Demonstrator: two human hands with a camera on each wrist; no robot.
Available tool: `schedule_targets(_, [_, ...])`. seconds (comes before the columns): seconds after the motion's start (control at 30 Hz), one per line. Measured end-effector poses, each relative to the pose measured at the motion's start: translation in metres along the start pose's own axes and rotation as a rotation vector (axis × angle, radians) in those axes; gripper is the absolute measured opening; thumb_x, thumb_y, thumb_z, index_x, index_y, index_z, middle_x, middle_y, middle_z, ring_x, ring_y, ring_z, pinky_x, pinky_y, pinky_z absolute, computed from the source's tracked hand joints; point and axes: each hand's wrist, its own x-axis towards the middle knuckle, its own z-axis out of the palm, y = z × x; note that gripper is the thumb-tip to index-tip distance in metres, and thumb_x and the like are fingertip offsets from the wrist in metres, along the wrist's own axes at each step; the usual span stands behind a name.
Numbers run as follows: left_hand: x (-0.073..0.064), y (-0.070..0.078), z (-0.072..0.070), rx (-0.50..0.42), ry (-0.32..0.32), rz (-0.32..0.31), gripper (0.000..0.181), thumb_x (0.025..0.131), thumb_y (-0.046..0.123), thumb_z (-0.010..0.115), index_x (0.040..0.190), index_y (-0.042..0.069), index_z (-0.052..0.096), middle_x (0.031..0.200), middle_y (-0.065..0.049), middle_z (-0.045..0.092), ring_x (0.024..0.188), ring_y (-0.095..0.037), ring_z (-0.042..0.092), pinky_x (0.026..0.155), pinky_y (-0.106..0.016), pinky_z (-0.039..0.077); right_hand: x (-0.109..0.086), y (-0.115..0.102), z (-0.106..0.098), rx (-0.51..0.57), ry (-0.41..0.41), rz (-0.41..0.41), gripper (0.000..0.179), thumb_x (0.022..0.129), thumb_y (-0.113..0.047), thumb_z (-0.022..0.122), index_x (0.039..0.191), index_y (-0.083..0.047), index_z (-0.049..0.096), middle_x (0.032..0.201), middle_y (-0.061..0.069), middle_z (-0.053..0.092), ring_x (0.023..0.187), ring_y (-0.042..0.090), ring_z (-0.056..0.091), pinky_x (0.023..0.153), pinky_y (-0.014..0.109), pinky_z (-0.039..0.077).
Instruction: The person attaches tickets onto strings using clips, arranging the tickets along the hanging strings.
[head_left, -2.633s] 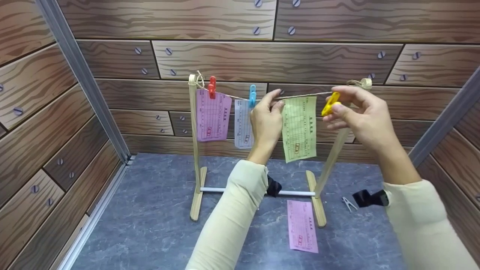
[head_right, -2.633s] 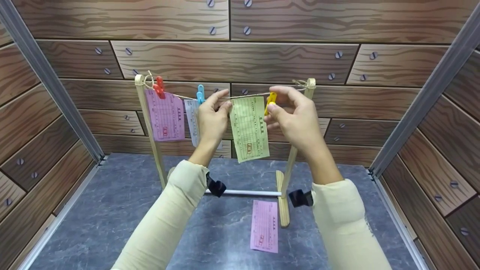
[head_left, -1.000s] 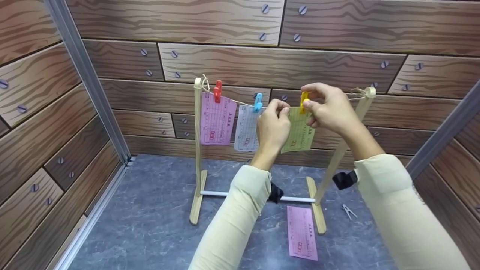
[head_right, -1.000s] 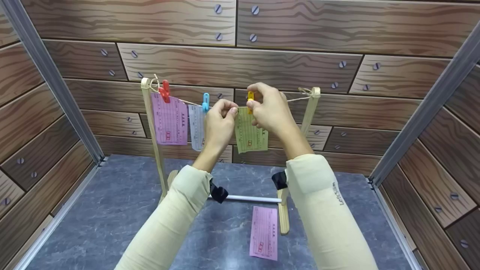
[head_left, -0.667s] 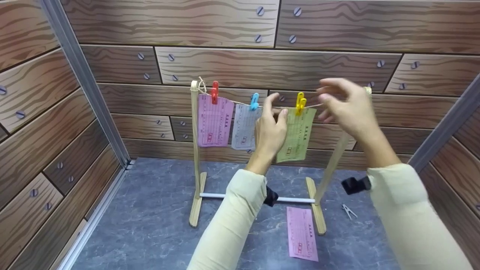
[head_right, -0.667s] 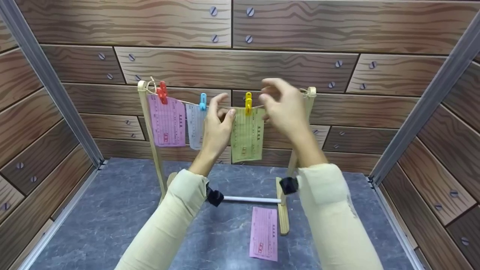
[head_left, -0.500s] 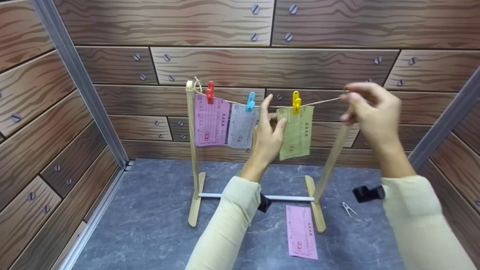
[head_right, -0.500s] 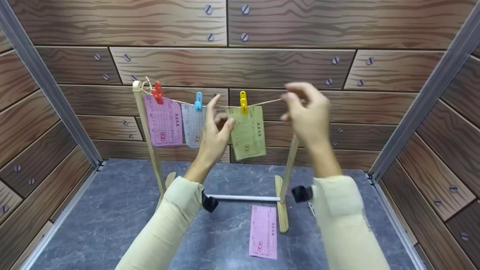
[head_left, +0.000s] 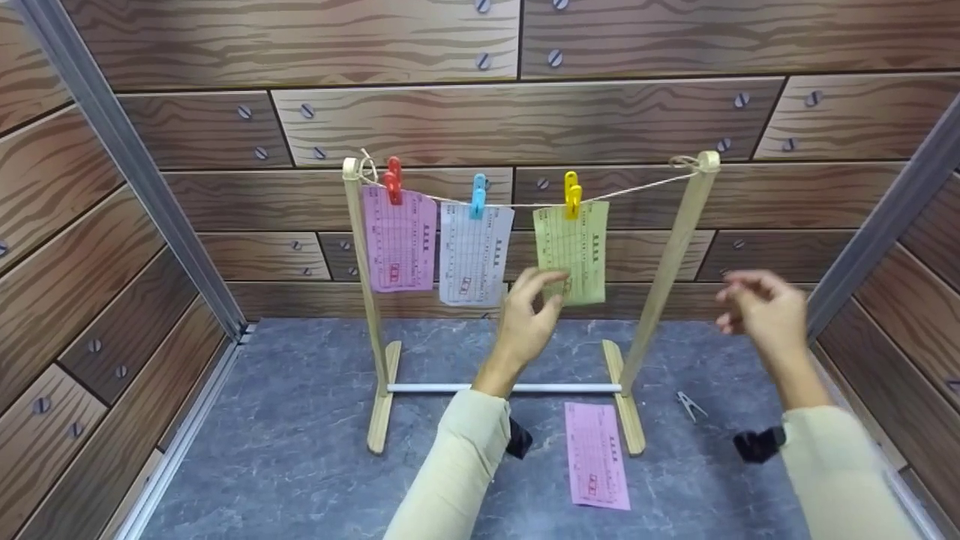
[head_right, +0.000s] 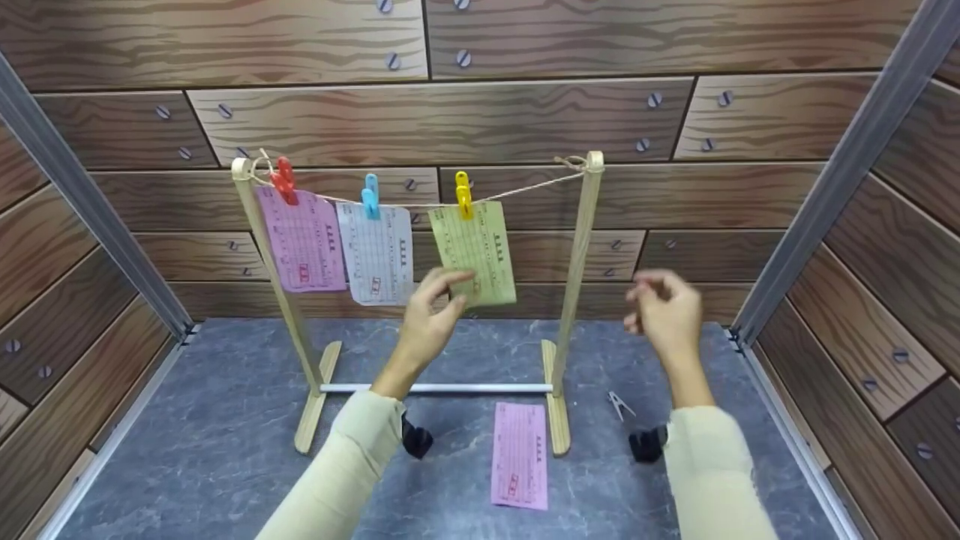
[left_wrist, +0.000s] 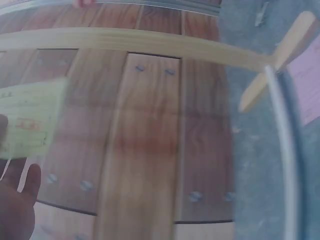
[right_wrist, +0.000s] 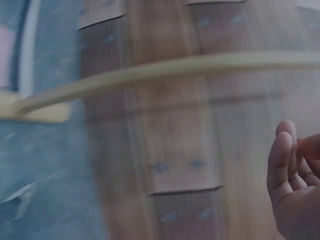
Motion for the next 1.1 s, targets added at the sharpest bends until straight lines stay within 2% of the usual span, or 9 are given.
schedule_targets(0.1, [-0.016,-0.014,0.005,-0.037,-0.012,-0.099,0.031,0.087,-0.005,0.062,0.117,-0.002,0.070,0.118,-0.010,0.067,0.116,-0.023,0.060,0.104,-0.036,0.042,-0.006,0.037,-0.009,-0.168,-0.023,0.097,0.016,0.099,0.004,0.056,0.101,-0.006,0.068,0.076,0.002,0.070,0.050,0.015,0.065,0.050,0.030,0.056])
schedule_targets(0.27, [-0.048,-0.039,0.018,-0.049,-0.025,-0.263,0.031,0.086,-0.007,0.062,0.116,-0.004,0.070,0.114,-0.011,0.068,0.112,-0.024,0.061,0.101,-0.039,0.045,-0.020,0.092,-0.022,-0.428,-0.075,0.198,0.022,0.099,0.002,0.052,0.115,0.015,0.058,0.078,0.005,0.066,0.051,0.015,0.063,0.052,0.033,0.057])
schedule_targets(0.4, [-0.076,-0.057,0.035,0.040,-0.086,-0.408,0.024,0.089,-0.007,0.062,0.110,-0.002,0.071,0.102,-0.008,0.069,0.097,-0.020,0.064,0.090,-0.034,0.051,-0.032,0.125,-0.033,-0.710,-0.160,0.225,0.035,0.097,-0.009,0.057,0.120,0.018,0.055,0.074,0.008,0.066,0.049,0.016,0.061,0.049,0.032,0.053])
schedule_targets(0.5, [-0.097,-0.068,0.049,0.155,-0.176,-0.496,0.020,0.091,-0.004,0.063,0.107,-0.001,0.073,0.094,-0.004,0.070,0.089,-0.016,0.065,0.082,-0.029,0.052,-0.042,0.143,-0.041,-0.824,-0.216,0.286,0.050,0.096,-0.019,0.061,0.126,0.019,0.049,0.064,0.007,0.062,0.046,0.017,0.058,0.047,0.031,0.049])
schedule_targets(0.57, [-0.111,-0.074,0.057,0.239,-0.236,-0.504,0.020,0.089,-0.003,0.064,0.106,-0.001,0.074,0.090,-0.005,0.070,0.085,-0.017,0.065,0.079,-0.030,0.053,-0.049,0.154,-0.044,-0.812,-0.244,0.354,0.058,0.095,-0.021,0.064,0.130,0.020,0.043,0.058,0.007,0.057,0.045,0.017,0.057,0.045,0.032,0.050])
schedule_targets(0.67, [-0.128,-0.081,0.065,0.385,-0.306,-0.475,0.020,0.086,0.000,0.067,0.103,0.001,0.076,0.088,-0.007,0.069,0.086,-0.021,0.066,0.078,-0.033,0.053,-0.056,0.168,-0.046,-0.798,-0.258,0.404,0.063,0.093,-0.021,0.067,0.132,0.020,0.040,0.062,0.007,0.056,0.047,0.016,0.056,0.045,0.031,0.051])
schedule_targets(0.87, [-0.148,-0.088,0.075,0.650,-0.392,-0.419,0.027,0.079,0.011,0.077,0.105,0.008,0.077,0.093,-0.008,0.059,0.091,-0.027,0.060,0.078,-0.037,0.049,-0.062,0.184,-0.043,-0.870,-0.225,0.362,0.053,0.093,-0.021,0.069,0.124,0.016,0.049,0.082,0.014,0.060,0.057,0.021,0.057,0.051,0.032,0.049])
schedule_targets(0.97, [-0.152,-0.088,0.076,0.699,-0.415,-0.408,0.026,0.077,0.015,0.079,0.103,0.010,0.076,0.095,-0.005,0.055,0.092,-0.024,0.055,0.080,-0.036,0.046,-0.063,0.186,-0.042,-0.898,-0.211,0.330,0.044,0.091,-0.021,0.071,0.116,0.012,0.054,0.086,0.016,0.062,0.071,0.030,0.058,0.061,0.038,0.047])
schedule_targets(1.1, [-0.152,-0.088,0.076,0.665,-0.421,-0.432,0.017,0.074,0.014,0.077,0.089,0.014,0.070,0.092,0.001,0.049,0.088,-0.020,0.050,0.078,-0.034,0.042,-0.064,0.186,-0.042,-0.921,-0.197,0.300,0.039,0.089,-0.023,0.073,0.107,0.007,0.057,0.087,0.016,0.063,0.084,0.037,0.057,0.073,0.047,0.043])
